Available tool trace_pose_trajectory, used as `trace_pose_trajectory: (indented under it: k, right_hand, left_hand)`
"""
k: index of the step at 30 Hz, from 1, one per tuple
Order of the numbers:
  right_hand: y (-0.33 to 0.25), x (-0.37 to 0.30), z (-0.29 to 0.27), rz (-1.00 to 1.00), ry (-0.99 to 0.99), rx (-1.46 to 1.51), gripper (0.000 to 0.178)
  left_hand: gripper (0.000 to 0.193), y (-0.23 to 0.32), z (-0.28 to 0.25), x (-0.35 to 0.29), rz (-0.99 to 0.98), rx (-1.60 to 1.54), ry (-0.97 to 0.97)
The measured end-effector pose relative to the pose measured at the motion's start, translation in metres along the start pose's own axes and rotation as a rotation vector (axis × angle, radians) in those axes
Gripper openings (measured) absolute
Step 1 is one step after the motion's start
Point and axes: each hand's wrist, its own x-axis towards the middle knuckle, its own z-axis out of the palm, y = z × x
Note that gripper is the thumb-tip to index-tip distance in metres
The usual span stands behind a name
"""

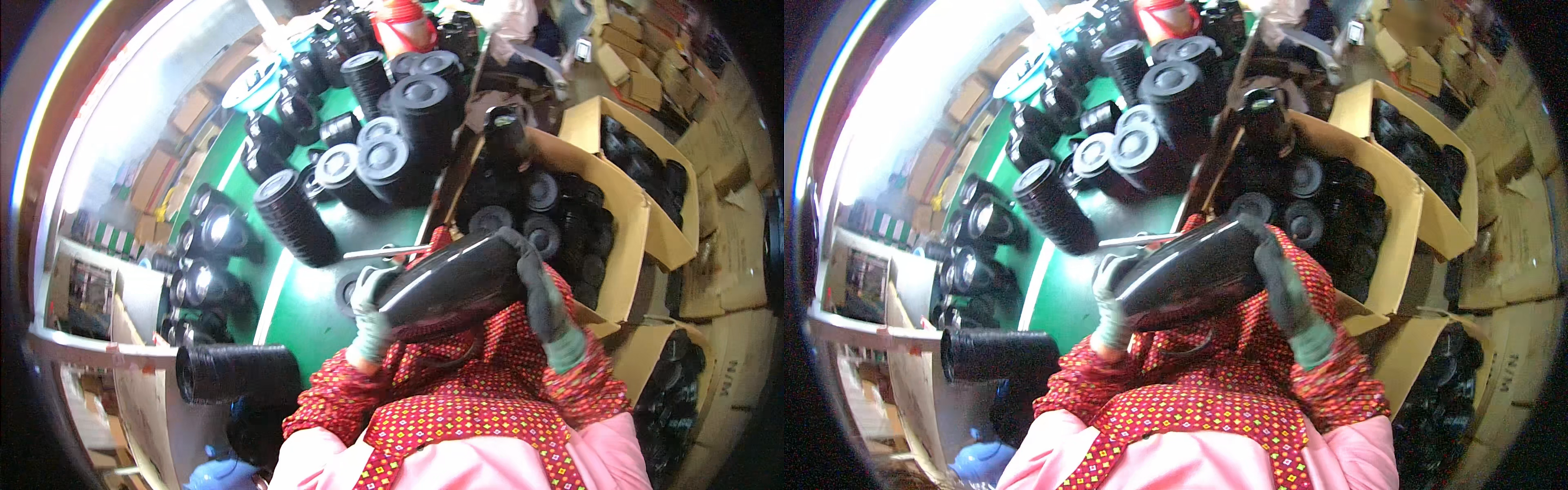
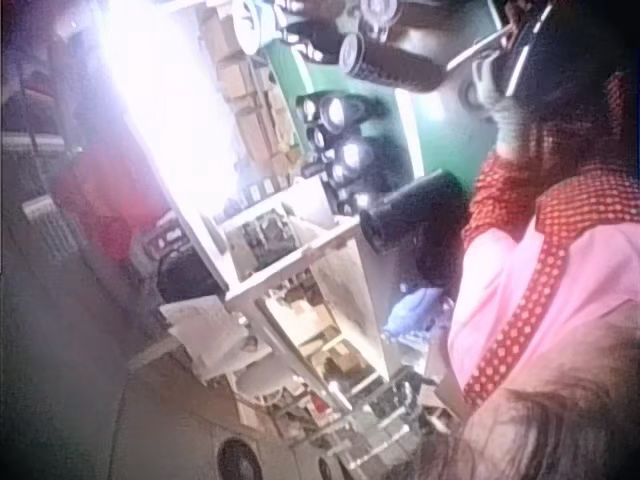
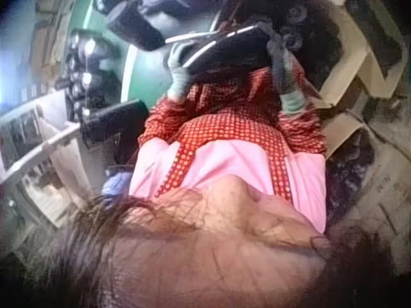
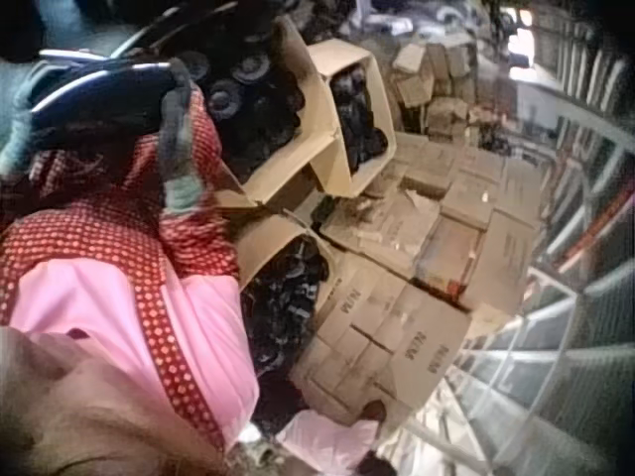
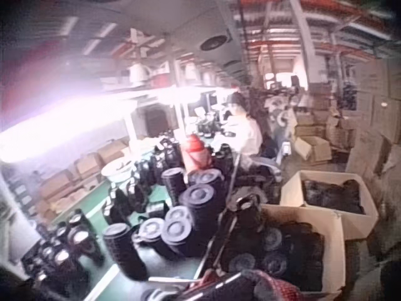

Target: The person repeatedly picks up black kettle bodies and circular lids from a green worktable, aligns the lid with the kettle opening, and presses it into place. The person then places the assembled kettle into a cardboard box. The process is repeated for multiple units.

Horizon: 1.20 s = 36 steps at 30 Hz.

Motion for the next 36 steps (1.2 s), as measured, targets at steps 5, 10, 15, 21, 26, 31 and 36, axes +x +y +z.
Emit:
trace_pose_trajectory:
  k: [5, 10, 15, 21, 26, 31, 36]
  right_hand:
    - [0.061, 0.030, -0.052, 0.092, -0.004, -0.447, 0.040]
    - [0.079, 0.036, -0.016, -0.188, 0.052, -0.832, 0.020]
    - [0.049, 0.022, -0.007, -0.167, 0.076, -0.694, 0.017]
    - [0.006, 0.012, -0.004, -0.090, 0.039, -0.575, 0.018]
    - [-0.020, 0.035, -0.023, 0.146, -0.214, -0.300, 0.024]
    - [-0.049, 0.104, -0.026, -0.649, -0.278, -1.182, 0.046]
    - [0.026, 0.138, -0.048, -0.434, -0.324, -0.591, 0.030]
  left_hand:
    - [0.071, 0.034, 0.011, -0.049, 0.435, 0.094, -0.308]
    - [0.077, 0.024, -0.001, -0.063, 0.612, -0.179, -0.902]
    - [0.092, -0.055, -0.020, 0.023, 0.256, 0.407, -0.374]
    - [0.070, -0.139, -0.027, 0.081, 0.122, 0.665, -0.770]
    - [0.049, -0.068, -0.020, 0.087, 0.231, 0.561, -0.562]
    - [0.053, 0.042, -0.015, 0.126, 0.236, 0.381, -0.659]
    - [0.051, 0.076, -0.002, 0.159, 0.077, -0.444, -0.836]
